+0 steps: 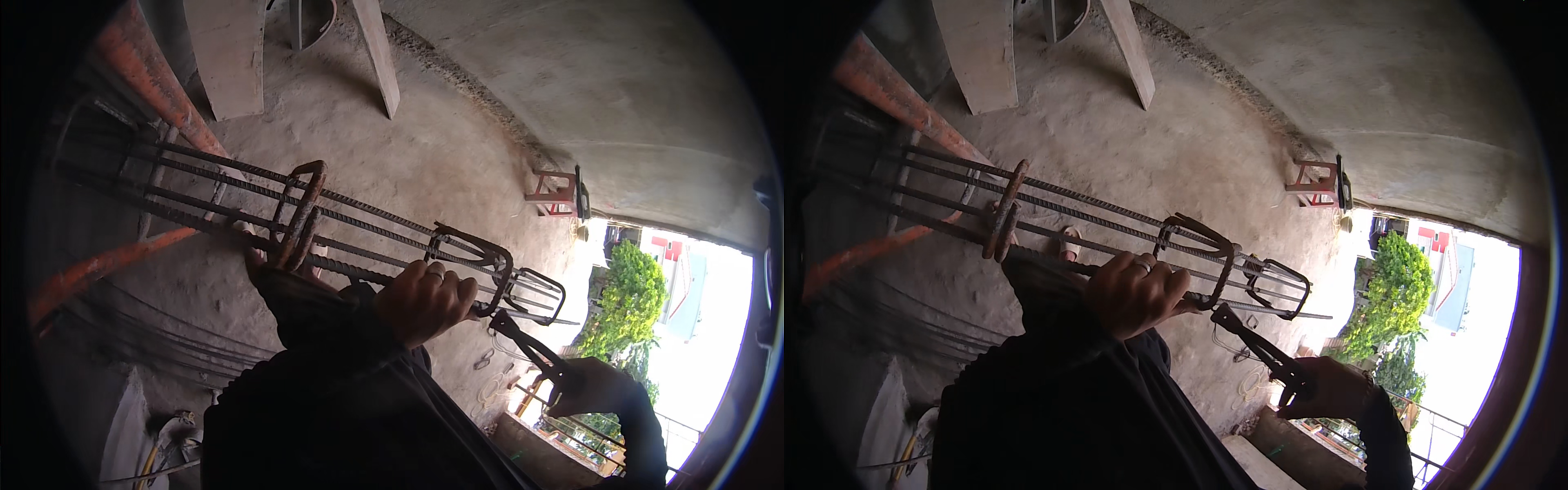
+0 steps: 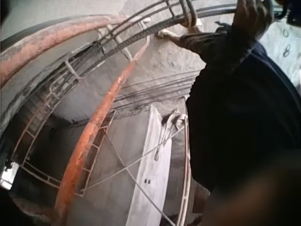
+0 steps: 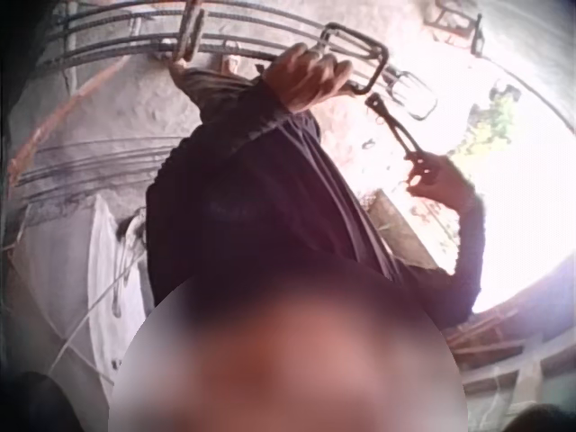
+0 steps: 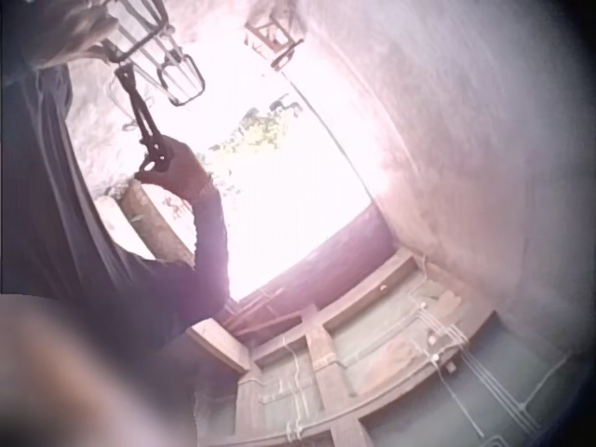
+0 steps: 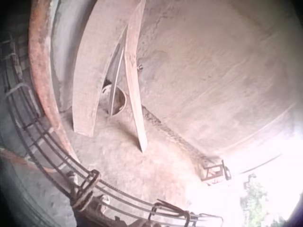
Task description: The person uses pliers to twist wire ties around a rebar cage, securing the crossbars to the main rods. They repeatedly position the wire, loop it, and twist it tight at multiple points along the cage.
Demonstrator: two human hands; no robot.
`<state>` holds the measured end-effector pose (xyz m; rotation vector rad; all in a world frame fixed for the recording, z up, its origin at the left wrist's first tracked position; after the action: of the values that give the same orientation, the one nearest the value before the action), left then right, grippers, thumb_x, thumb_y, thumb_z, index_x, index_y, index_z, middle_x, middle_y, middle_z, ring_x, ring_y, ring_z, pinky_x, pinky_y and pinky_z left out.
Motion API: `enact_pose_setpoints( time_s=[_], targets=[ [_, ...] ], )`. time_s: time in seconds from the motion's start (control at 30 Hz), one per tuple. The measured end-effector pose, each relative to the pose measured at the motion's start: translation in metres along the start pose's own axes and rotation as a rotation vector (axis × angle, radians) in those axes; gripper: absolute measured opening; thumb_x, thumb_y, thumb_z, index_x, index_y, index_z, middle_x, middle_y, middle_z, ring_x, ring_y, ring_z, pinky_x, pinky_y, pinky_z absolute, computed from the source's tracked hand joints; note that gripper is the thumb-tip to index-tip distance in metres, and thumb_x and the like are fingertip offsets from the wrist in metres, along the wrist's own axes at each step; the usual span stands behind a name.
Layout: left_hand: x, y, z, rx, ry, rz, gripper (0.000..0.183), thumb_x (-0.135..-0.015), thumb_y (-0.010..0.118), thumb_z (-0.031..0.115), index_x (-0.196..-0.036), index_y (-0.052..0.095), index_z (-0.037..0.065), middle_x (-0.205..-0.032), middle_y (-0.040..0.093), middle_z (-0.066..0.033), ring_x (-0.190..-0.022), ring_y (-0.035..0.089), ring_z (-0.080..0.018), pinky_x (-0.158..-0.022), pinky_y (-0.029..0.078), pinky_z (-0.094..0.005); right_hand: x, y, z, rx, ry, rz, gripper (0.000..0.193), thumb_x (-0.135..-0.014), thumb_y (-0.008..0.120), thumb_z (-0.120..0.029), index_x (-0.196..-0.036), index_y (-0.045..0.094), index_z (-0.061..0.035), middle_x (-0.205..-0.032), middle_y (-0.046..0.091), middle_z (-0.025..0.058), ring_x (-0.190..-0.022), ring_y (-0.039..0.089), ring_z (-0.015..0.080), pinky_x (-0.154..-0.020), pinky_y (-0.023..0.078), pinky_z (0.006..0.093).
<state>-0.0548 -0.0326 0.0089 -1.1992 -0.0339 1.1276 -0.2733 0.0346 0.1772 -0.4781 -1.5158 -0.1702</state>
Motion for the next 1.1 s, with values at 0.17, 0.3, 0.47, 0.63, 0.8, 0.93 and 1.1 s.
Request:
enact_pose_setpoints(
  time_s=[0.17, 0.3, 0.47, 0.63, 0.8, 0.93, 1.1],
  targets=[
    [-0.002, -0.003, -0.002, 0.065, -0.004, 0.058, 0.049, -0.085, 0.070, 0.059, -0.075, 0.055, 0.013, -0.055, 0.053, 0.0020, -0.051, 0.055, -0.0100, -0.052, 0.041, -0.0284, 0.014, 0.026, -0.002, 0.488, -0.132, 0.386, 0.063, -0.078, 0.087, -0.033, -0.125, 0.053, -0.0078, -0.077, 0.070, 0.0064, -0.070, 0.072, 0.0219, -0.064, 0.057, 0.0356],
    [-0.002, -0.001, -0.004, -0.012, 0.018, 0.008, 0.051, -0.083, 0.071, 0.061, -0.074, 0.054, 0.013, -0.057, 0.055, 0.0008, -0.050, 0.055, -0.0099, -0.049, 0.041, -0.0283, -0.008, 0.045, 0.015, -0.342, -0.054, -0.049, 0.058, -0.080, 0.086, -0.022, -0.121, 0.051, -0.0030, -0.070, 0.066, 0.0095, -0.065, 0.070, 0.0197, -0.058, 0.056, 0.0342],
    [-0.003, -0.003, -0.004, 0.006, 0.001, 0.007, 0.046, -0.085, 0.073, 0.055, -0.079, 0.055, 0.013, -0.056, 0.057, -0.0001, -0.051, 0.060, -0.0117, -0.054, 0.048, -0.0291, -0.025, 0.032, 0.011, -0.484, -0.195, -0.114, 0.054, -0.082, 0.077, -0.001, -0.124, 0.044, -0.0044, -0.069, 0.065, 0.0077, -0.051, 0.065, 0.0183, -0.051, 0.054, 0.0315],
    [-0.004, -0.006, -0.003, 0.073, -0.019, -0.005, 0.048, -0.082, 0.074, 0.057, -0.081, 0.058, 0.012, -0.058, 0.060, -0.0019, -0.051, 0.062, -0.0150, -0.053, 0.047, -0.0308, 0.013, 0.020, 0.002, 0.367, -0.157, 0.414, 0.066, -0.077, 0.073, -0.027, -0.129, 0.039, -0.0053, -0.079, 0.063, 0.0128, -0.067, 0.067, 0.0335, -0.061, 0.053, 0.0466],
    [-0.006, -0.009, -0.003, 0.095, -0.053, -0.042, 0.048, -0.081, 0.075, 0.057, -0.081, 0.058, 0.011, -0.058, 0.060, -0.0031, -0.054, 0.063, -0.0165, -0.055, 0.047, -0.0319, 0.017, 0.040, -0.008, 0.833, -0.112, 0.997, 0.043, -0.081, 0.073, -0.026, -0.114, 0.057, -0.0031, -0.090, 0.057, 0.0121, -0.068, 0.061, 0.0300, -0.060, 0.052, 0.0438],
    [-0.007, -0.013, -0.004, 0.097, -0.037, 0.015, 0.048, -0.081, 0.075, 0.056, -0.080, 0.057, 0.011, -0.058, 0.060, -0.0037, -0.058, 0.064, -0.0175, -0.058, 0.049, -0.0331, -0.025, 0.061, 0.035, -0.167, -0.094, 0.146, 0.023, -0.088, 0.074, -0.023, -0.097, 0.064, -0.0046, -0.081, 0.066, 0.0090, -0.069, 0.067, 0.0206, -0.058, 0.052, 0.0326],
    [-0.003, -0.010, -0.006, 0.108, -0.050, 0.002, 0.050, -0.080, 0.076, 0.056, -0.079, 0.056, 0.011, -0.061, 0.061, -0.0045, -0.060, 0.064, -0.0175, -0.058, 0.051, -0.0343, -0.035, 0.076, 0.033, -1.022, -0.321, -0.491, 0.024, -0.085, 0.077, -0.011, -0.104, 0.066, -0.0014, -0.083, 0.069, 0.0060, -0.068, 0.067, 0.0154, -0.061, 0.053, 0.0285]
  ],
)
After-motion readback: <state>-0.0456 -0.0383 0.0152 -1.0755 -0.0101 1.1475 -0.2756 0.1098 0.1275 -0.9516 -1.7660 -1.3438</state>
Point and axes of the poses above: each hand's wrist, its own x-axis away from the middle knuckle, its own y-axis out of the palm, z = x × y, the point moved 5 cm from there along -x, towards the middle knuckle
